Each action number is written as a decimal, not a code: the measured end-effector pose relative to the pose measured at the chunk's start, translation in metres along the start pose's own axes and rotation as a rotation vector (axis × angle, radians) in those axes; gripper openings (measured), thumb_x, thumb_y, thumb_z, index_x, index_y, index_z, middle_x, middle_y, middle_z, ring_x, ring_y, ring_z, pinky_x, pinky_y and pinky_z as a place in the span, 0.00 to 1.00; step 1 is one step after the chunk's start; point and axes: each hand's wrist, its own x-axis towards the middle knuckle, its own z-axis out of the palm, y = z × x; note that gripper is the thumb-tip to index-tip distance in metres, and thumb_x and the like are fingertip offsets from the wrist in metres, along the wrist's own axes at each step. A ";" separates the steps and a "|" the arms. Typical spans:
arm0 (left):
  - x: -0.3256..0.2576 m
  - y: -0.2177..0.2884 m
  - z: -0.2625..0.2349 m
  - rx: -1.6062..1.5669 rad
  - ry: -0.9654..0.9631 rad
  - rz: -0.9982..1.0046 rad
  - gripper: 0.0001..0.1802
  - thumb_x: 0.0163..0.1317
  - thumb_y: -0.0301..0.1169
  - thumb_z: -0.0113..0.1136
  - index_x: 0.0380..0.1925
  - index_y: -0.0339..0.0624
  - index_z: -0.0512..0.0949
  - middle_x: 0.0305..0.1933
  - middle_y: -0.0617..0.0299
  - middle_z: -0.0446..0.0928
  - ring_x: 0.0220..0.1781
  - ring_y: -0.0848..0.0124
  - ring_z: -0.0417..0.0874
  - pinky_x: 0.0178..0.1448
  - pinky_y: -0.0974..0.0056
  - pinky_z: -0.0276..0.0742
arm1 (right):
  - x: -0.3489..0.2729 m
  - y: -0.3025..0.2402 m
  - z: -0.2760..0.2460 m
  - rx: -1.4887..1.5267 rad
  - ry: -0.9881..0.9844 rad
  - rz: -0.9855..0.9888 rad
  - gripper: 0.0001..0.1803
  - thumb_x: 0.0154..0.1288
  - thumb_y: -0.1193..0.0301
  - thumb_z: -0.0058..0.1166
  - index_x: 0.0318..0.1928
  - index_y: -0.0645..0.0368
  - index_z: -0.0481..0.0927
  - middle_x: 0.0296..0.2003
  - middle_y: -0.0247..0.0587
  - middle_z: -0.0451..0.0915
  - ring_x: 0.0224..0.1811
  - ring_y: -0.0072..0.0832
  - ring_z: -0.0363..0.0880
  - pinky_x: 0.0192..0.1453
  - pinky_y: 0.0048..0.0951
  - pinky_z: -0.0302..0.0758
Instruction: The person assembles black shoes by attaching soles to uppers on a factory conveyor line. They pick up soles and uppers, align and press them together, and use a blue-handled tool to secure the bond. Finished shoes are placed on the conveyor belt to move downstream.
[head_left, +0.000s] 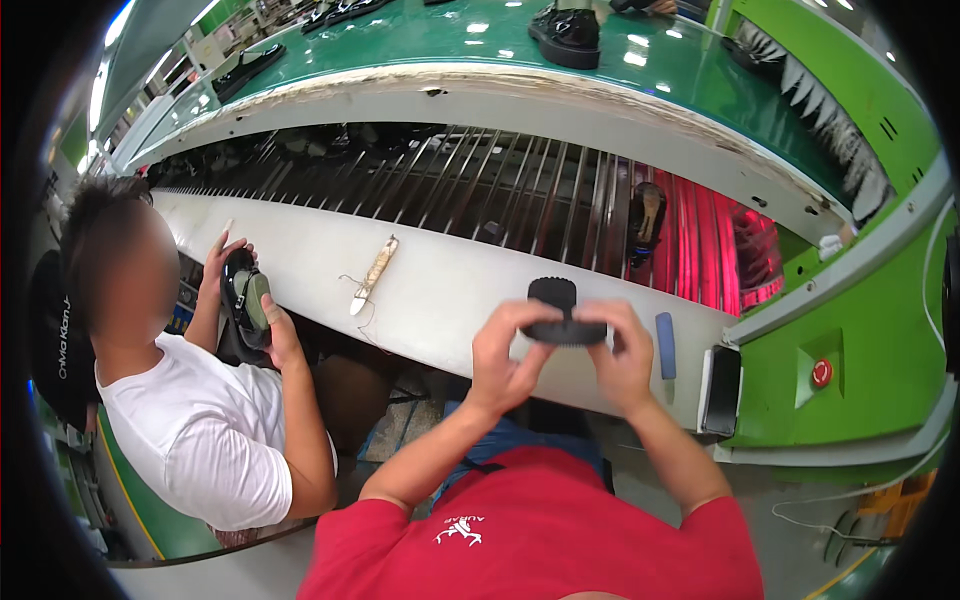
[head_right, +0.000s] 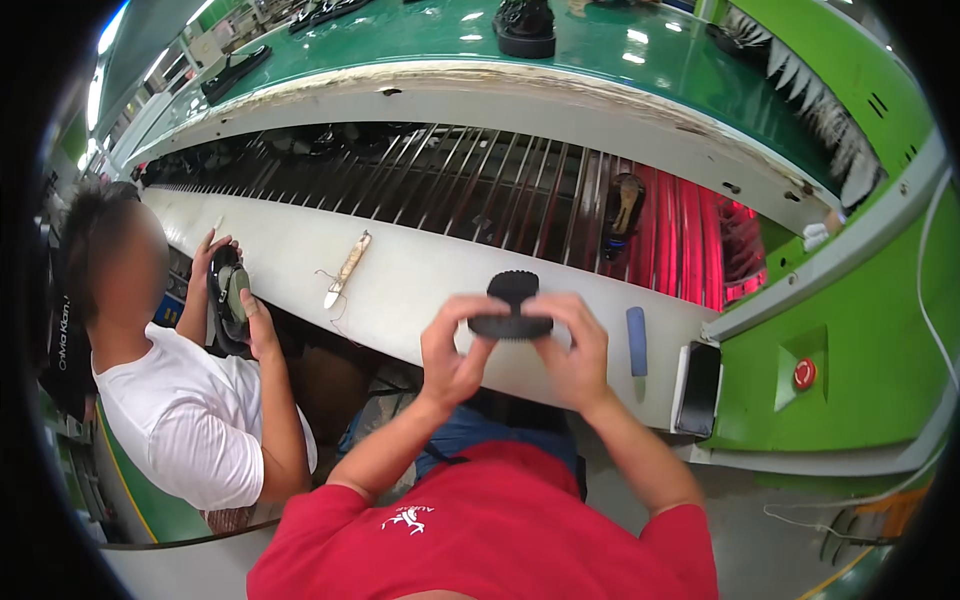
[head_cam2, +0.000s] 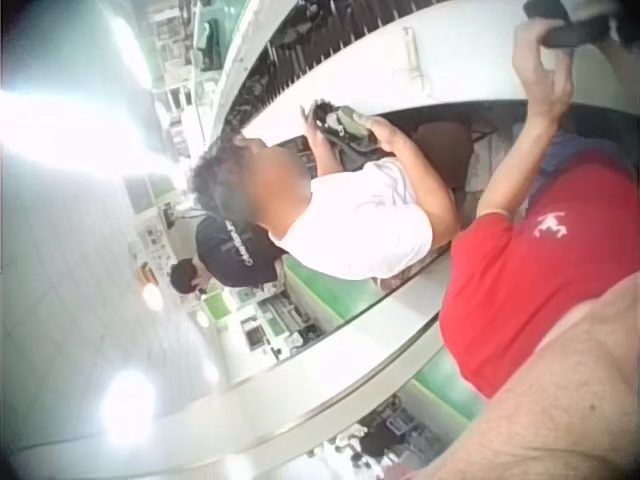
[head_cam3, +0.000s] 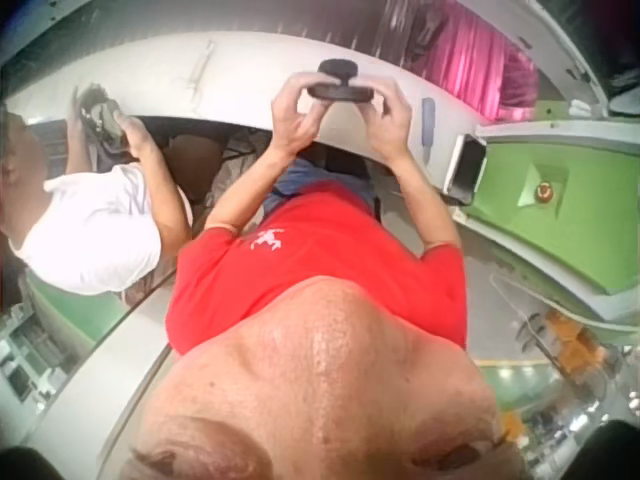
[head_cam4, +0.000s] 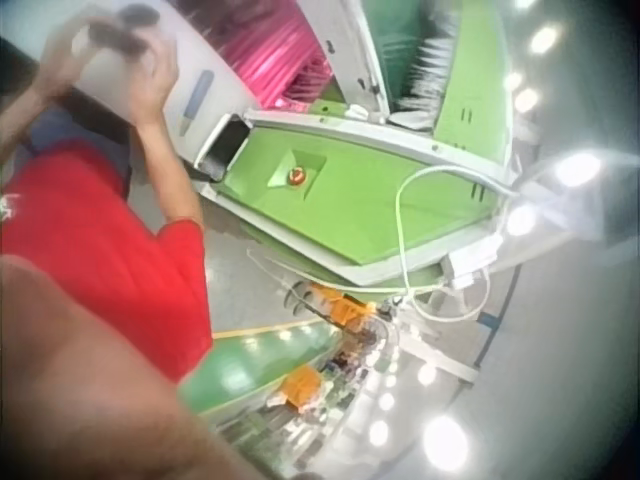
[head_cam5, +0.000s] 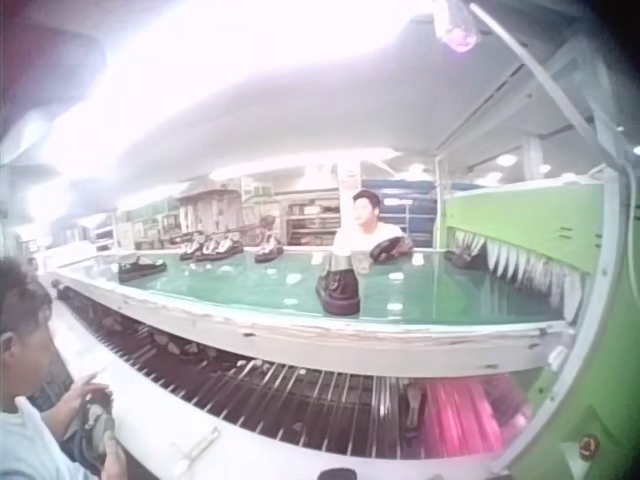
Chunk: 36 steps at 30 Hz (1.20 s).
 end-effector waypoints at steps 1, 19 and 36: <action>-0.021 -0.003 -0.004 0.008 -0.007 -0.041 0.14 0.63 0.20 0.71 0.48 0.37 0.84 0.44 0.52 0.86 0.43 0.59 0.87 0.49 0.61 0.82 | -0.016 -0.003 0.004 -0.005 -0.037 -0.001 0.19 0.63 0.80 0.72 0.54 0.61 0.85 0.49 0.48 0.87 0.52 0.43 0.87 0.62 0.38 0.81; 0.080 0.019 0.018 -0.026 0.105 -0.020 0.16 0.68 0.27 0.76 0.53 0.38 0.87 0.41 0.62 0.87 0.40 0.75 0.87 0.40 0.71 0.80 | 0.064 -0.040 0.009 0.233 0.359 0.092 0.17 0.77 0.67 0.68 0.58 0.65 0.82 0.46 0.39 0.88 0.47 0.22 0.85 0.57 0.27 0.81; 0.073 -0.093 0.001 -0.259 0.023 -0.513 0.16 0.72 0.29 0.72 0.54 0.27 0.87 0.45 0.57 0.90 0.44 0.76 0.88 0.51 0.71 0.83 | 0.076 0.061 -0.006 -0.363 0.146 0.303 0.32 0.70 0.52 0.71 0.66 0.55 0.79 0.56 0.52 0.82 0.58 0.38 0.82 0.61 0.41 0.81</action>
